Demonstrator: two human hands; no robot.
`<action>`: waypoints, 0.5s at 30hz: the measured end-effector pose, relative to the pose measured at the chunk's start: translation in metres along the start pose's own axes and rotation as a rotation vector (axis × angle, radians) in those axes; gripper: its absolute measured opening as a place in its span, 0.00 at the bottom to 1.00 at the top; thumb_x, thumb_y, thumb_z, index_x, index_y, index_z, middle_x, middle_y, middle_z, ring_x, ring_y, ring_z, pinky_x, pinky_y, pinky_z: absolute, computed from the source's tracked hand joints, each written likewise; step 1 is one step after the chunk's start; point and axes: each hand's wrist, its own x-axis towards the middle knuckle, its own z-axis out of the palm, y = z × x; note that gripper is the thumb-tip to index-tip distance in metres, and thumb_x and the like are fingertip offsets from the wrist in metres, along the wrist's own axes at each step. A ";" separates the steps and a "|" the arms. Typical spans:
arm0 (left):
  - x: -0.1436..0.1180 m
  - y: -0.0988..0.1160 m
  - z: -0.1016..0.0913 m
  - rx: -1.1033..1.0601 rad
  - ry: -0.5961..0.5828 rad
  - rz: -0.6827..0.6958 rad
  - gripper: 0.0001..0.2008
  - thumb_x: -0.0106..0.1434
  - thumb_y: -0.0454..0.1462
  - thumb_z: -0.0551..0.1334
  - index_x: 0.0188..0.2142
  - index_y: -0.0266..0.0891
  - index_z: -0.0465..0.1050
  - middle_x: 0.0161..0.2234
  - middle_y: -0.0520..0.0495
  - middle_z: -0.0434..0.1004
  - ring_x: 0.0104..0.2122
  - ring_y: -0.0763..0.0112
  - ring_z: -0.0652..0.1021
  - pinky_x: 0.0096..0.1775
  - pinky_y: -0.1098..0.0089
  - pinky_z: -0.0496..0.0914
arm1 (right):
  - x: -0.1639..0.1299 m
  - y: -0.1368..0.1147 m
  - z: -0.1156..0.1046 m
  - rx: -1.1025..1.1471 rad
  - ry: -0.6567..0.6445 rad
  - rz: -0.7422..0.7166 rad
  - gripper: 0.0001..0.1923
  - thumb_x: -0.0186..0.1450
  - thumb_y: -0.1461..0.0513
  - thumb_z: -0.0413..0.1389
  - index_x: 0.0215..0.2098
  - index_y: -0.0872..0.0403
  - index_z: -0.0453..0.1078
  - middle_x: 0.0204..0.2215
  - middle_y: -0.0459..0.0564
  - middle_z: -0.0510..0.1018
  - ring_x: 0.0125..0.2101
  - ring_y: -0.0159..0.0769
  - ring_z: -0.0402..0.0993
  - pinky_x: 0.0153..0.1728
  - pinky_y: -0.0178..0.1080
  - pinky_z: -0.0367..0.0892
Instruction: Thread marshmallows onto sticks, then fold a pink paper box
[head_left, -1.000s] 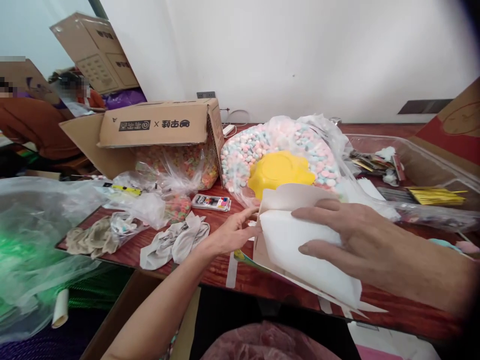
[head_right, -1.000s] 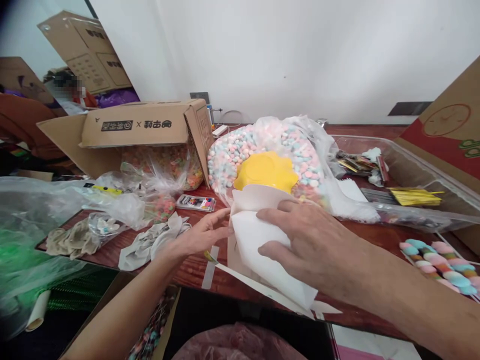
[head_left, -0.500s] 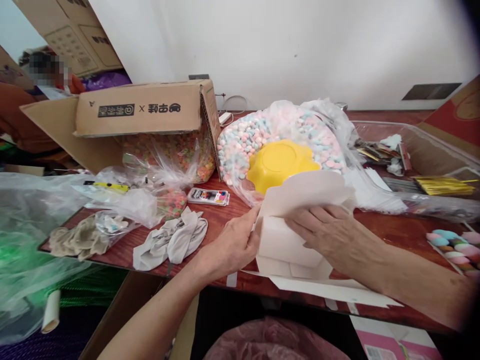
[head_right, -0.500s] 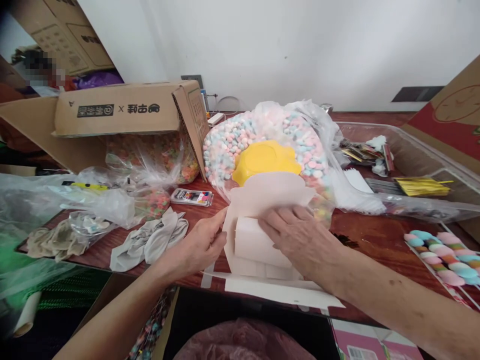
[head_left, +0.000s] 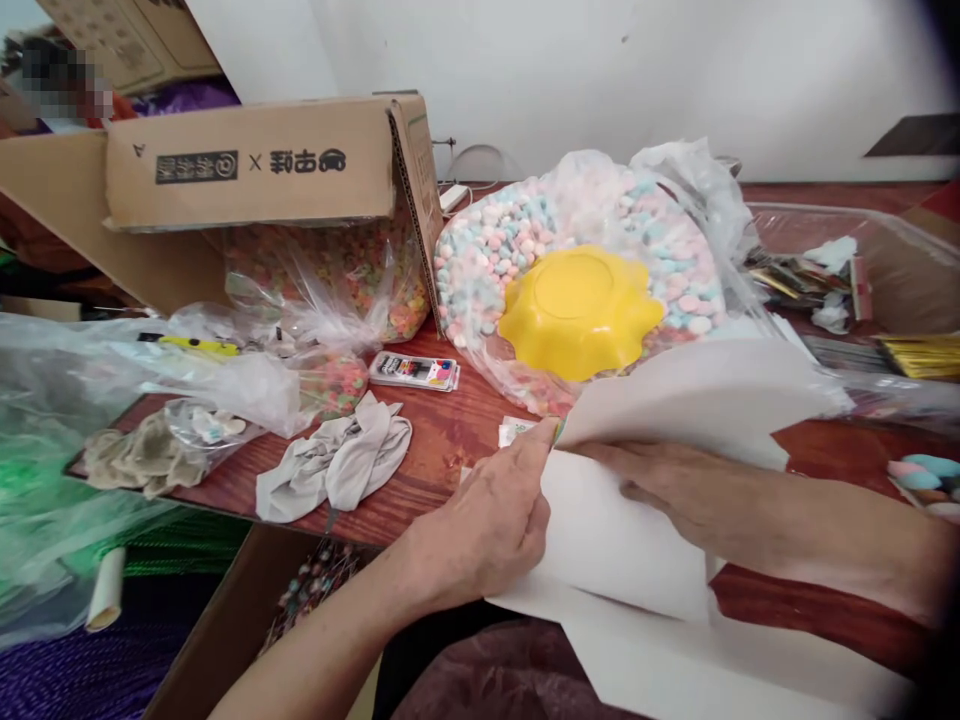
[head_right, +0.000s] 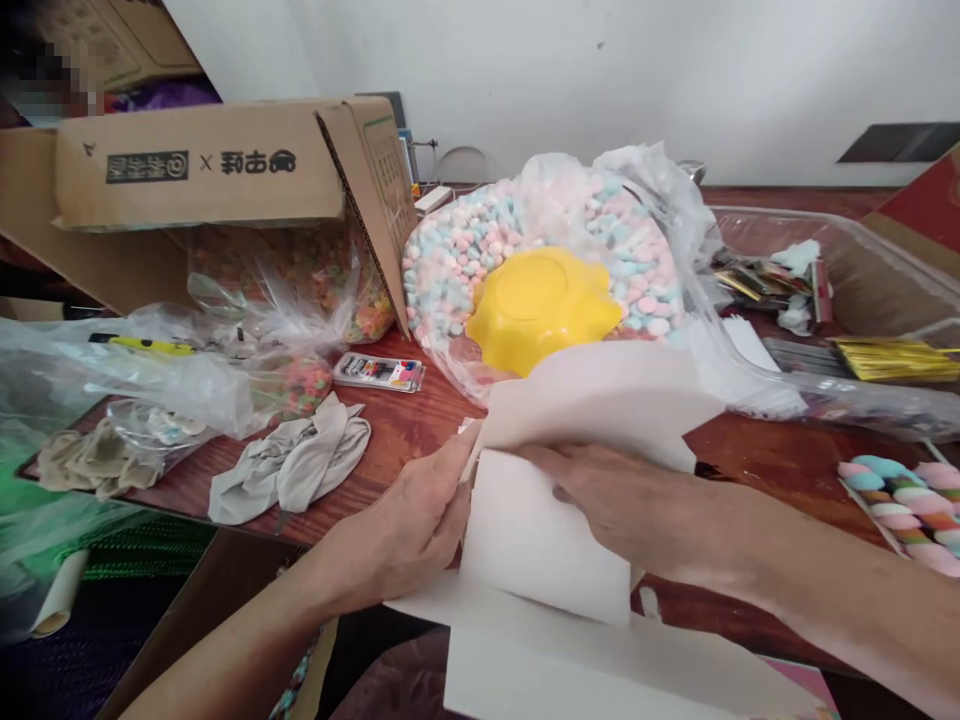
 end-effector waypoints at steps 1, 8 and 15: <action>0.001 0.001 0.001 -0.008 0.015 -0.001 0.36 0.63 0.29 0.51 0.70 0.37 0.42 0.68 0.35 0.52 0.67 0.55 0.58 0.65 0.52 0.57 | 0.001 -0.003 0.008 -0.072 0.004 -0.001 0.33 0.63 0.70 0.48 0.65 0.45 0.59 0.56 0.48 0.74 0.53 0.42 0.73 0.50 0.44 0.73; 0.008 0.001 -0.001 -0.091 0.098 0.062 0.34 0.65 0.29 0.50 0.69 0.42 0.45 0.67 0.40 0.55 0.66 0.58 0.59 0.66 0.53 0.57 | -0.004 -0.025 0.002 -0.236 -0.075 -0.124 0.33 0.62 0.63 0.55 0.65 0.47 0.58 0.55 0.58 0.71 0.47 0.49 0.74 0.44 0.48 0.71; 0.016 0.000 -0.003 -0.237 0.081 0.091 0.31 0.66 0.31 0.54 0.68 0.43 0.51 0.67 0.40 0.56 0.65 0.56 0.60 0.63 0.52 0.60 | 0.014 -0.033 0.018 -0.224 -0.291 -0.178 0.37 0.54 0.69 0.60 0.62 0.51 0.62 0.50 0.61 0.72 0.25 0.32 0.72 0.25 0.36 0.63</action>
